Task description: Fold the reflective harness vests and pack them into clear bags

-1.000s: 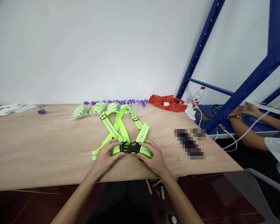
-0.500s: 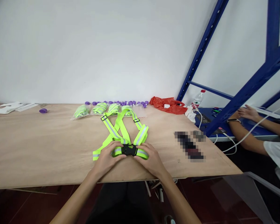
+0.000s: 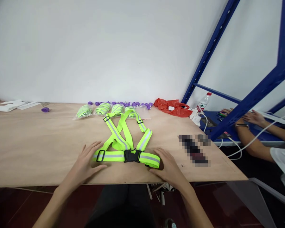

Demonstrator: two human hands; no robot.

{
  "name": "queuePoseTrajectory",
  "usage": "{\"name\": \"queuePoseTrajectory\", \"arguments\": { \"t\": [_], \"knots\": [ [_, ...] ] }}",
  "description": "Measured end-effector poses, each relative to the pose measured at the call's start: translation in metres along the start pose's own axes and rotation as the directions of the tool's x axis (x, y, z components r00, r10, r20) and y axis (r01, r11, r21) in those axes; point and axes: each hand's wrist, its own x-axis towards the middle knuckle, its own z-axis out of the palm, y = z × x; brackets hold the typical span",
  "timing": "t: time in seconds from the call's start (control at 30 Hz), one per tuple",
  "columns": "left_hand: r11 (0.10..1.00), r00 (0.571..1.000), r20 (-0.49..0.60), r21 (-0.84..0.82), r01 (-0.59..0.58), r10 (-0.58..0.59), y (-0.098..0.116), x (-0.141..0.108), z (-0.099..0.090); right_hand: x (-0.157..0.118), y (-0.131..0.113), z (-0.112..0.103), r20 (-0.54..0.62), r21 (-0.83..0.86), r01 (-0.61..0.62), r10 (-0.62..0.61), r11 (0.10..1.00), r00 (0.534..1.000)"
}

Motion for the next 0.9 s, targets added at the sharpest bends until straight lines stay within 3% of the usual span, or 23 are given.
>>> {"name": "queuePoseTrajectory", "arguments": {
  "t": [0.17,0.33,0.43,0.57,0.7,0.8,0.9],
  "knots": [
    [0.986,0.985,0.14,-0.122,0.114,-0.096,-0.027,-0.008,-0.014,0.001,0.0,-0.007,0.089,0.032,0.05,-0.052,0.998,0.995],
    [0.936,0.977,0.125,-0.288,0.2,-0.17,-0.017,0.001,-0.013,0.004,-0.01,-0.004,0.072,0.048,0.057,-0.06,0.997,0.996],
    [0.844,0.963,0.119,-0.465,0.269,-0.242,-0.009,0.006,-0.011,0.003,-0.018,0.001,0.066,0.049,0.063,-0.067,0.997,0.996],
    [0.717,0.953,0.077,-0.642,0.273,-0.294,-0.004,0.014,-0.012,0.006,-0.022,0.005,0.06,0.259,-0.014,-0.002,0.966,0.998],
    [0.705,0.953,0.06,-0.66,0.261,-0.297,-0.002,0.023,-0.022,0.016,-0.015,-0.001,-0.037,0.52,-0.006,0.03,0.854,0.999],
    [0.731,0.946,0.118,-0.608,0.31,-0.303,0.001,0.026,-0.032,0.024,-0.004,-0.007,-0.151,0.582,-0.017,0.128,0.813,0.98],
    [0.77,0.935,0.202,-0.531,0.355,-0.292,0.002,0.027,-0.043,0.027,0.006,-0.013,-0.191,0.63,-0.026,0.187,0.776,0.964]
  ]
}}
